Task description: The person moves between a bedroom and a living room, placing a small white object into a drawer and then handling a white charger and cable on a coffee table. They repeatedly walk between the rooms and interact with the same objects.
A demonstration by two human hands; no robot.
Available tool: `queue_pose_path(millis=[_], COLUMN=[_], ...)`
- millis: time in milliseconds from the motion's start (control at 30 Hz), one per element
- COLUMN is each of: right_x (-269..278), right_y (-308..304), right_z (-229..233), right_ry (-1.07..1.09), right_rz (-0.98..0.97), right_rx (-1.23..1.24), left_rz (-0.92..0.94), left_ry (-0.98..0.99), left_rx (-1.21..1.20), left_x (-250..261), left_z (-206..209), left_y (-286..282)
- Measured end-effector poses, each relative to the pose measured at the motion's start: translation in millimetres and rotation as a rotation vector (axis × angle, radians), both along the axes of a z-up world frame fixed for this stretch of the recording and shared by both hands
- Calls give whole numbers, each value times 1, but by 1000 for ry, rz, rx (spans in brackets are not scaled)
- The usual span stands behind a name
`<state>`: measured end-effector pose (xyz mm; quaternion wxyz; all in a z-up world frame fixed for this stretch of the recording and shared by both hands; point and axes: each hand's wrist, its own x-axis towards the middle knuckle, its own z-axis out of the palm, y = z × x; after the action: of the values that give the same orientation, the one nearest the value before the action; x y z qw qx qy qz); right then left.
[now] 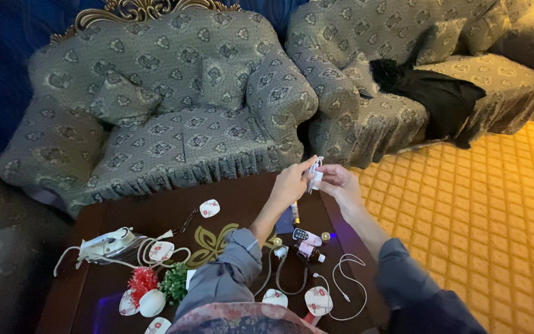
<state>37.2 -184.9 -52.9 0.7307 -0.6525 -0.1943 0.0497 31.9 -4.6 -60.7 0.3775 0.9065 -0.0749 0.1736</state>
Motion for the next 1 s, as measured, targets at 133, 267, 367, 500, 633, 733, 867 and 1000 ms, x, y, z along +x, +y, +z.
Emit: queue_pose_path(millis=[133,267,367,500,633,733,867,1000], right_x=[-3,-4,-5,1,15,18,3,-6], right_y=[2,6,7,0,2,3,3,7], right_z=[-1,3,4,-3,-10,0,18,27], right_ry=[-21,-14,-33,-25,-88,-221,-421,-422], right_rz=[-7,-62,-40,-29,-172,-397,-440,-399], right_rx=[35,-13,-6,-10,-63,-223,-310,-362], left_rz=[-21,-30,-22,24,4,-32,-58,-86], left_ry=[69,105,90,95,8,-40,-124,-208], left_rx=[9,-16,-54,-149,-117,-107,-34,-17], left_x=[1,-6,-9,-17,-21,-24,-28,-33], left_z=[1,13,17,18,17,19,25,29], left_y=[-3,-5,-6,-6,-8,-10,-13,-13])
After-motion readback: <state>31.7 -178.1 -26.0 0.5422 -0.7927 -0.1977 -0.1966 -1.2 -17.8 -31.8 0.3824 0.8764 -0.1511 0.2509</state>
